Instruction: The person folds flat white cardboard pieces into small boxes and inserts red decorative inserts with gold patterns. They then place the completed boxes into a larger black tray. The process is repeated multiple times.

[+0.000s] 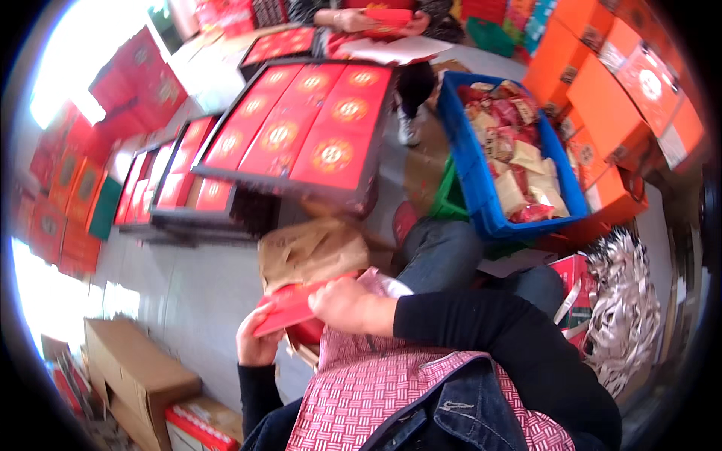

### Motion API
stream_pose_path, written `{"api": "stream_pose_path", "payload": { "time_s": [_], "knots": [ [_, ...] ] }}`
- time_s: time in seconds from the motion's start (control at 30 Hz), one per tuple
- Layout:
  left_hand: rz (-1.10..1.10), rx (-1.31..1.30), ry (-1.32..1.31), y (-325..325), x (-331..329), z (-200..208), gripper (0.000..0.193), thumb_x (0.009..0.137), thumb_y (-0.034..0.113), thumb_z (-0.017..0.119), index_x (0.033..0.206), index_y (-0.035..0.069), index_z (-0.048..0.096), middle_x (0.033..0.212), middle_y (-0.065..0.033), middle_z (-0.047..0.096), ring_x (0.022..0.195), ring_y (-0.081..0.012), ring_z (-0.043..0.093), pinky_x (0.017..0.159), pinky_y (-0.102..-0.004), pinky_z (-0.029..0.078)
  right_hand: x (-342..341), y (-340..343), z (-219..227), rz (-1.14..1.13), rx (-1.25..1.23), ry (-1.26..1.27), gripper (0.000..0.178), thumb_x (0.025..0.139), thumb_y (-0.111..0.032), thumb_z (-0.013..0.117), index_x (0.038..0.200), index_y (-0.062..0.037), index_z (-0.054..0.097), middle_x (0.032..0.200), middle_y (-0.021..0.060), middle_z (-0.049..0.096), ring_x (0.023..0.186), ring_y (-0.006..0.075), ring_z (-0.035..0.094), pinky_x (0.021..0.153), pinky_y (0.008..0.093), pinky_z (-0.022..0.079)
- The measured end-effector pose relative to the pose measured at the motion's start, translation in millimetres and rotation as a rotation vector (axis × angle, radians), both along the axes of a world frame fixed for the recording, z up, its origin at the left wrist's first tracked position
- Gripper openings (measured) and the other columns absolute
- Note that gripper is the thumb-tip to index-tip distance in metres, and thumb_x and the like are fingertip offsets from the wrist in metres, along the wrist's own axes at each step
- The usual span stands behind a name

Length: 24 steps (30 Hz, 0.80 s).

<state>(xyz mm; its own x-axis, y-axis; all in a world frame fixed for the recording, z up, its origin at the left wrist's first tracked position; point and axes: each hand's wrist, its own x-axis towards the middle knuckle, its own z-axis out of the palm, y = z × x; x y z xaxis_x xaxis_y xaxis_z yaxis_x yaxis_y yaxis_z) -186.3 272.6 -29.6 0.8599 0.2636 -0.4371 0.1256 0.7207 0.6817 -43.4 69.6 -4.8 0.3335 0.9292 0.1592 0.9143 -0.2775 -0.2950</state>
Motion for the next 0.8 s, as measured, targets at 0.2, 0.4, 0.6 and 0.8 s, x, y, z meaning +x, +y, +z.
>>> {"api": "stream_pose_path", "payload": {
  "time_s": [0.2, 0.4, 0.6, 0.8],
  "knots": [
    [0.283, 0.650, -0.756, 36, 27, 96, 0.046, 0.102, 0.031, 0.039, 0.132, -0.003, 0.042, 0.091, -0.0119, 0.063, 0.092, -0.0226, 0.060, 0.089, -0.0380, 0.045, 28, -90, 139, -0.133, 0.252, 0.309, 0.015, 0.081, -0.017, 0.058, 0.087, -0.0027, 0.061, 0.079, 0.0217, 0.062, 0.076, 0.0386, 0.065, 0.065, 0.0458, 0.050],
    [0.149, 1.034, -0.449, 27, 65, 99, 0.051, 0.100, 0.038, 0.037, 0.135, 0.001, 0.044, 0.135, -0.0160, 0.050, 0.123, -0.0265, 0.050, 0.101, -0.0402, 0.039, -9, -216, 186, -0.719, 0.722, 0.943, 0.028, 0.082, -0.007, 0.068, 0.108, 0.0046, 0.065, 0.096, 0.0063, 0.069, 0.087, 0.0125, 0.064, 0.079, 0.0267, 0.049],
    [-0.654, 0.546, -0.305, -127, 147, 20, 0.061, 0.094, 0.032, 0.054, 0.140, -0.003, 0.035, 0.137, -0.0187, 0.047, 0.124, -0.0251, 0.048, 0.101, -0.0384, 0.040, -84, -351, 56, -1.208, 1.096, 1.249, 0.038, 0.084, -0.002, 0.065, 0.120, 0.0051, 0.057, 0.111, 0.0112, 0.065, 0.097, 0.0200, 0.063, 0.088, 0.0313, 0.049],
    [-0.822, 0.149, -0.225, -160, 185, 34, 0.056, 0.088, -0.002, 0.058, 0.138, -0.005, 0.032, 0.114, -0.0134, 0.059, 0.101, -0.0149, 0.058, 0.086, -0.0283, 0.049, -122, -361, 9, -1.375, 1.157, 1.273, 0.040, 0.084, -0.003, 0.064, 0.121, 0.0070, 0.055, 0.111, 0.0112, 0.064, 0.097, 0.0196, 0.062, 0.089, 0.0308, 0.047]
  ]
}}
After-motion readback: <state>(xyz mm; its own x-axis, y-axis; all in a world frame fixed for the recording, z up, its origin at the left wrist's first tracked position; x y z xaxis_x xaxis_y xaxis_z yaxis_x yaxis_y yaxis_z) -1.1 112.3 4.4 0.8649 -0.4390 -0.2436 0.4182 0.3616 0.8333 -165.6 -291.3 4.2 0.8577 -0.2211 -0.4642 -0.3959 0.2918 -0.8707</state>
